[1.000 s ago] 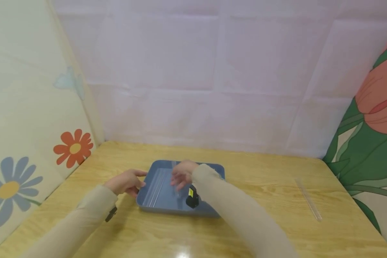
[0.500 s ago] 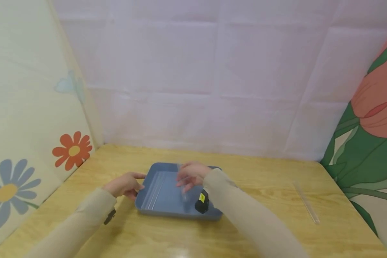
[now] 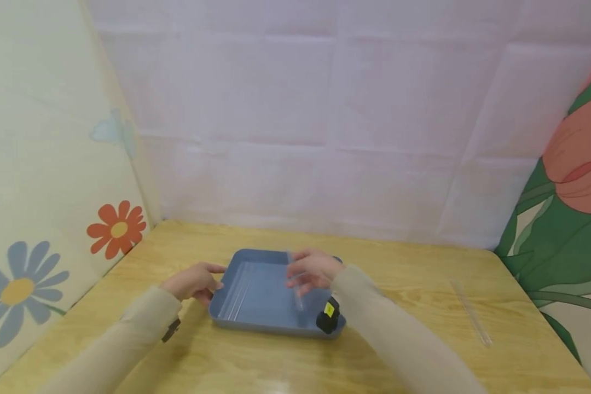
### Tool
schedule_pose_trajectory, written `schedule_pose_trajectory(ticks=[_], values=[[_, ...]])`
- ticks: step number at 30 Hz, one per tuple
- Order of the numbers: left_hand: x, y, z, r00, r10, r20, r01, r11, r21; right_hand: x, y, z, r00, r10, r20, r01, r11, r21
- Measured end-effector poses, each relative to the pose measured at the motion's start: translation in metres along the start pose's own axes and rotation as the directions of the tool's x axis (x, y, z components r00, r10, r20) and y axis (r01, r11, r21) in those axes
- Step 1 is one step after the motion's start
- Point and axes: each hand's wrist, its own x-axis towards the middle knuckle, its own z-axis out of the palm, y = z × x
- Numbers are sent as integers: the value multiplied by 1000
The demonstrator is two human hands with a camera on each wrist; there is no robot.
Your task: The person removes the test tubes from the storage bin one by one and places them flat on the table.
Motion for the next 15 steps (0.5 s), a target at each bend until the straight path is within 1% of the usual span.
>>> schedule_pose_trajectory(ticks=[5, 9, 15], values=[[1, 0, -1, 1000, 0, -4, 0, 1000, -1, -5, 3, -7, 1000, -4, -8, 4, 1000, 5], [3, 3, 0, 1000, 1, -23, -1, 1000, 6, -11, 2, -15, 1000, -15, -19, 15, 1000, 1], [2, 3, 0, 1000, 6, 3, -6, 1000, 2, -18, 2, -24, 999, -11, -43, 10, 1000, -30]])
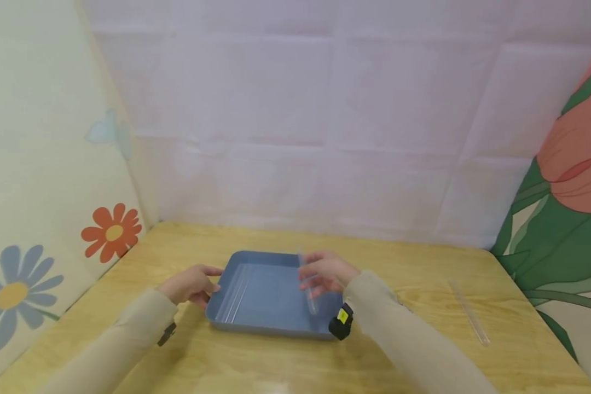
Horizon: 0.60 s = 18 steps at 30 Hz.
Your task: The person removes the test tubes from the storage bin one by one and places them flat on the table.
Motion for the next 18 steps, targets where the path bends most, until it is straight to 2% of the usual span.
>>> schedule_pose_trajectory(ticks=[3, 13, 18], values=[[-1, -4, 2, 1000, 10, 12, -10, 1000, -2, -4, 4, -3, 1000, 5, -8, -5, 1000, -10], [4, -2, 0, 999, 41, 0, -41, 999, 7, -14, 4, -19, 998, -17, -67, 15, 999, -28], [3, -6, 1, 1000, 28, -10, -27, 999, 17, -19, 9, -26, 996, -7, -88, 4, 999, -34]])
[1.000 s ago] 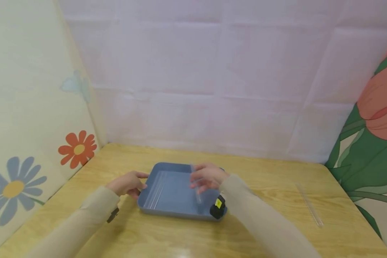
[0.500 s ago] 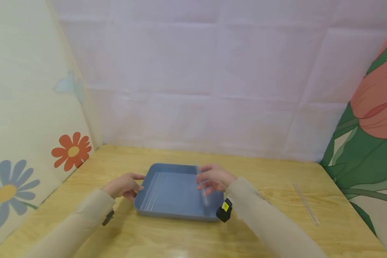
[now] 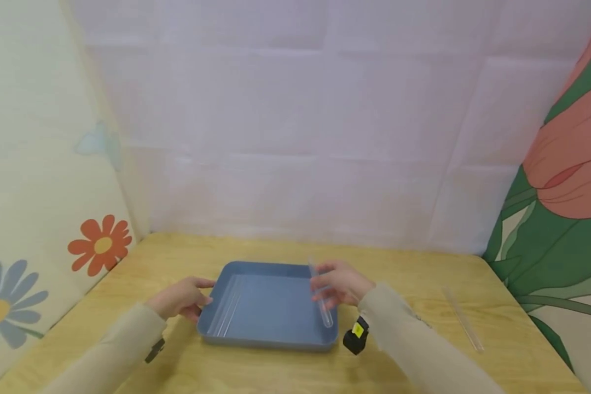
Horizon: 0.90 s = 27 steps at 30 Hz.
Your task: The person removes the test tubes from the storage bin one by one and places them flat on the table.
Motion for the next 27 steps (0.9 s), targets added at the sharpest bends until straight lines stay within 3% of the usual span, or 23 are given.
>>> schedule_pose_trajectory(ticks=[10, 18, 27], values=[[0, 4, -4, 1000, -19, -21, 19, 1000, -21, -11, 2, -21, 999, -31, 9, 31, 999, -22], [-2, 1, -1, 1000, -11, 25, 12, 999, -44, -26, 9, -39, 999, -38, -14, 37, 999, -39], [-2, -2, 0, 1000, -6, 12, 7, 1000, -30, -40, 15, -56, 999, -40, -20, 38, 998, -53]])
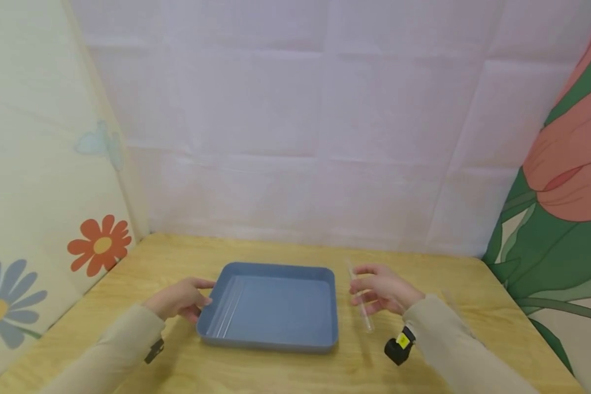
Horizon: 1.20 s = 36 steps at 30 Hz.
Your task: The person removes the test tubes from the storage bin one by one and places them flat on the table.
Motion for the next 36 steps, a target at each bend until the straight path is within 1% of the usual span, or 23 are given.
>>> schedule_pose_trajectory(ticks=[11, 15, 22, 27, 36], values=[[1, 1, 1, 1000, -10, -4, 10, 1000, 7, -7, 3, -8, 1000, 13, -22, -14, 1000, -4], [0, 2, 0, 1000, -18, -4, 18, 1000, 6, -9, 5, -13, 1000, 18, -23, -18, 1000, -16], [0, 1, -2, 1000, -11, -4, 11, 1000, 9, -14, 5, -20, 999, 21, -38, -23, 999, -48], [-1, 2, -4, 1000, -27, -13, 27, 1000, 12, -15, 4, -22, 998, 36, -54, -39, 998, -49], [2, 4, -1, 1000, -18, -3, 18, 999, 38, -24, 13, -31, 997, 30, -65, -34, 998, -57]])
